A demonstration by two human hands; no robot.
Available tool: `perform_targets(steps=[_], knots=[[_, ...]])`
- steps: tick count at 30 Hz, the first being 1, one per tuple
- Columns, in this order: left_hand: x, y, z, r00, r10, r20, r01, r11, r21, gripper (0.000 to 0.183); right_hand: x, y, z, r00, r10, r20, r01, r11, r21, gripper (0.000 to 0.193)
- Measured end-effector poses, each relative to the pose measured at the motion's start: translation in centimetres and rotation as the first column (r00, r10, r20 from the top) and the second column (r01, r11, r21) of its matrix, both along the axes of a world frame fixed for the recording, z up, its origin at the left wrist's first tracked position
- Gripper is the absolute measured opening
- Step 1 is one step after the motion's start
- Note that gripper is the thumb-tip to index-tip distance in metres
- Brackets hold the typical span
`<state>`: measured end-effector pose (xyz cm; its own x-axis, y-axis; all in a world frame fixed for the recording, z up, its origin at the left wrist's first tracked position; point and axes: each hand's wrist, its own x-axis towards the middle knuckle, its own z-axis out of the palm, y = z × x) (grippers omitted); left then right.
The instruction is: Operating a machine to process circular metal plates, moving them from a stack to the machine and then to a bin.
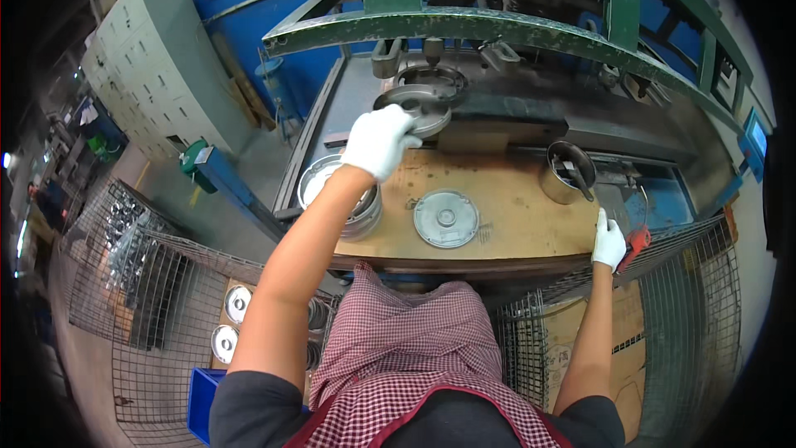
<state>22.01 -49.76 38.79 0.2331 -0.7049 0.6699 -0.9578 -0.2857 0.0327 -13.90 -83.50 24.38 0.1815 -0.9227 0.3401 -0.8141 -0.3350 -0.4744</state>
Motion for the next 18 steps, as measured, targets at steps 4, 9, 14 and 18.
perform_targets(steps=[4,9,14,18], knots=[[2.5,-5.8,-1.1,0.996,0.036,-0.082,-0.035,0.999,0.017,0.026,-0.3,0.1,-0.2,0.996,-0.083,-0.020,0.081,0.993,-0.089,0.059],[6.0,-10.4,-1.4,0.967,0.164,-0.197,-0.151,0.985,0.081,0.029,-0.2,0.2,-0.4,0.996,-0.085,0.026,0.087,0.992,-0.088,0.059],[9.5,-11.9,-2.4,0.973,0.127,-0.193,-0.105,0.987,0.123,0.028,0.0,-0.1,-0.6,0.996,-0.077,0.032,0.082,0.983,-0.166,0.054],[10.6,-11.8,-3.0,0.991,-0.022,-0.131,0.026,0.999,0.026,0.026,0.1,0.0,-0.8,0.995,-0.076,0.068,0.086,0.981,-0.172,0.054]])
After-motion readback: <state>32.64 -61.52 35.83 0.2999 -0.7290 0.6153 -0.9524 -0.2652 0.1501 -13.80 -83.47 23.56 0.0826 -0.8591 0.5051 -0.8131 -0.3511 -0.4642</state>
